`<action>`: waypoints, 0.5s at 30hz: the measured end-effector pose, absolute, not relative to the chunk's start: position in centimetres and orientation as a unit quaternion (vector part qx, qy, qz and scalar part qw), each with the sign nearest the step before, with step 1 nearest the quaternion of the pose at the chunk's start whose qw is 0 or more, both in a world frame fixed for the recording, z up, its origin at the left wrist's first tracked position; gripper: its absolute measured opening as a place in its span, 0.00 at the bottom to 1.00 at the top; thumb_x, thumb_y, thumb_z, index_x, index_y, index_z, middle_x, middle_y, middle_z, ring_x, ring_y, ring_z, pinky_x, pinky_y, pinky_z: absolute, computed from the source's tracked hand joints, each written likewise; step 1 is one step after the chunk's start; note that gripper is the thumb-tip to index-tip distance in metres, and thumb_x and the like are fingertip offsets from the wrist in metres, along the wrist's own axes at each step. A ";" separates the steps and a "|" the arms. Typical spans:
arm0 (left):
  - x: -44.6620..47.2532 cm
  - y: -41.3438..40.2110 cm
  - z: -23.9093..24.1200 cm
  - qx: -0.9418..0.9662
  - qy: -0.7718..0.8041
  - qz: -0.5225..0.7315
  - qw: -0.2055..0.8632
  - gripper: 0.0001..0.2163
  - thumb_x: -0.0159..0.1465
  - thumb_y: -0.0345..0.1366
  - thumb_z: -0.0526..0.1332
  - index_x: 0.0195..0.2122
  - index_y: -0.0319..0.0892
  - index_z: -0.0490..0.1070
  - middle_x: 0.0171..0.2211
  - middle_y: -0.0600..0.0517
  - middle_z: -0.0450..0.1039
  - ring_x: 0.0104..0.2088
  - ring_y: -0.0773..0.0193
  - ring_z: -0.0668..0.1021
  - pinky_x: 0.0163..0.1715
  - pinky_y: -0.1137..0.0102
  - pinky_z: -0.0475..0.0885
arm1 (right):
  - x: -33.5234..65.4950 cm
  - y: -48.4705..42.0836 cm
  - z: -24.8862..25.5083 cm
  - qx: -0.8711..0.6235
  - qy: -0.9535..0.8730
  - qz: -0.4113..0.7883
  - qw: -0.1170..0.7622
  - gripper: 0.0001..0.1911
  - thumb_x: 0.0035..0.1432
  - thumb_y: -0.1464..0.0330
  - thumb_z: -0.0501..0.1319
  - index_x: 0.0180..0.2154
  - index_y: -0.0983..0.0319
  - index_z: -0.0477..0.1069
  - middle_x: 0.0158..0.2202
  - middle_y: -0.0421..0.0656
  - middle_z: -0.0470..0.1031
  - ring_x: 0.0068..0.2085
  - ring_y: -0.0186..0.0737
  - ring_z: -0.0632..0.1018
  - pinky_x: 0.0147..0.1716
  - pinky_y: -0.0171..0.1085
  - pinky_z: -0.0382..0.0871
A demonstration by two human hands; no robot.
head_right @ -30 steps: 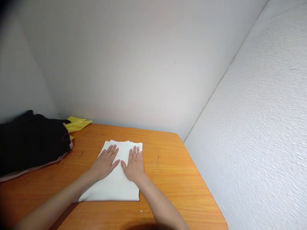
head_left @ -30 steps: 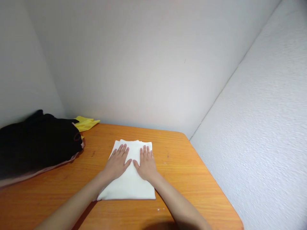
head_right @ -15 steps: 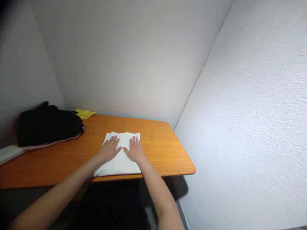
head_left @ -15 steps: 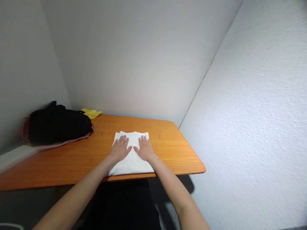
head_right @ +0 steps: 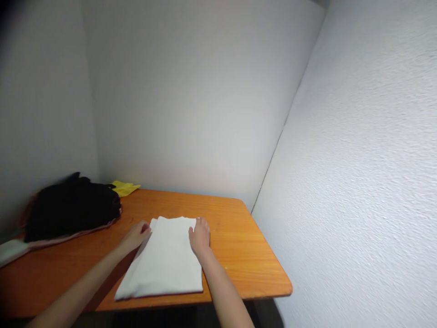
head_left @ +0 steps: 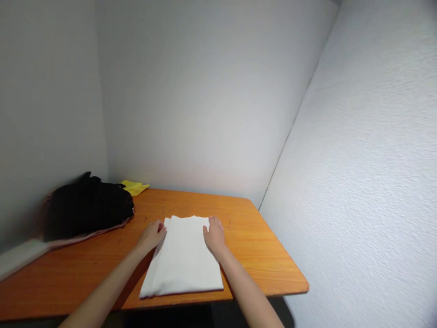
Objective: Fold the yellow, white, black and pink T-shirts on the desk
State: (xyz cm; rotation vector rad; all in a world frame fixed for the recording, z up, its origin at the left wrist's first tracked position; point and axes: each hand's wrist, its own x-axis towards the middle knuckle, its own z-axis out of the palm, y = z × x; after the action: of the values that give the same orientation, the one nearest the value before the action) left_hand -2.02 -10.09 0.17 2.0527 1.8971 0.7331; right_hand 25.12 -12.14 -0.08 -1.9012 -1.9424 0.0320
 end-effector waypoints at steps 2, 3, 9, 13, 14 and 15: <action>-1.6 -8.8 0.3 0.696 0.661 0.240 0.145 0.08 0.63 0.40 0.54 0.32 0.42 0.68 0.34 0.48 0.77 0.37 0.58 0.78 0.35 0.68 0.69 | 25.6 -10.8 0.5 -0.705 -0.674 0.005 0.219 0.24 0.65 0.67 0.51 0.59 0.72 0.63 0.57 0.60 0.68 0.60 0.55 0.67 0.58 0.49 0.58; -1.2 -8.1 0.3 0.689 0.668 0.236 0.152 0.09 0.63 0.41 0.55 0.31 0.42 0.68 0.33 0.48 0.77 0.36 0.57 0.78 0.34 0.68 0.68 | 25.9 -10.2 0.6 -0.713 -0.665 0.005 0.222 0.23 0.64 0.67 0.52 0.57 0.71 0.65 0.55 0.59 0.70 0.58 0.56 0.69 0.57 0.49 0.60; -0.1 -5.6 -0.4 0.668 0.683 0.235 0.182 0.06 0.57 0.37 0.61 0.27 0.44 0.64 0.31 0.51 0.77 0.32 0.60 0.77 0.29 0.70 0.64 | 26.6 -8.3 0.4 -0.718 -0.653 0.031 0.238 0.16 0.61 0.67 0.57 0.49 0.66 0.71 0.48 0.53 0.75 0.53 0.54 0.72 0.52 0.45 0.62; 0.2 -4.4 -0.8 0.659 0.674 0.270 0.194 0.08 0.58 0.36 0.59 0.25 0.45 0.60 0.28 0.51 0.74 0.31 0.60 0.75 0.30 0.69 0.65 | 26.7 -7.1 1.0 -0.707 -0.659 0.057 0.251 0.13 0.59 0.68 0.59 0.44 0.66 0.72 0.45 0.55 0.76 0.51 0.55 0.73 0.50 0.45 0.63; 0.5 -4.0 -0.6 0.658 0.668 0.286 0.196 0.08 0.59 0.36 0.58 0.25 0.45 0.59 0.28 0.51 0.73 0.31 0.60 0.75 0.31 0.69 0.65 | 26.7 -6.7 1.6 -0.702 -0.661 0.062 0.258 0.11 0.58 0.69 0.59 0.43 0.66 0.72 0.44 0.55 0.76 0.50 0.55 0.73 0.49 0.46 0.63; 0.8 -3.7 -0.1 0.658 0.660 0.305 0.196 0.07 0.59 0.36 0.57 0.26 0.45 0.58 0.28 0.51 0.72 0.32 0.59 0.75 0.33 0.68 0.66 | 26.6 -6.3 2.3 -0.696 -0.663 0.066 0.267 0.10 0.57 0.70 0.60 0.41 0.65 0.72 0.43 0.55 0.76 0.49 0.55 0.73 0.49 0.46 0.63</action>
State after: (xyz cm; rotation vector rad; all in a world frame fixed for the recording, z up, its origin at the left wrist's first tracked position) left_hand 0.75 -3.69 -0.13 1.8439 1.8490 0.8550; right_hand 26.56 -6.26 2.28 -1.8779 -1.7905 0.1775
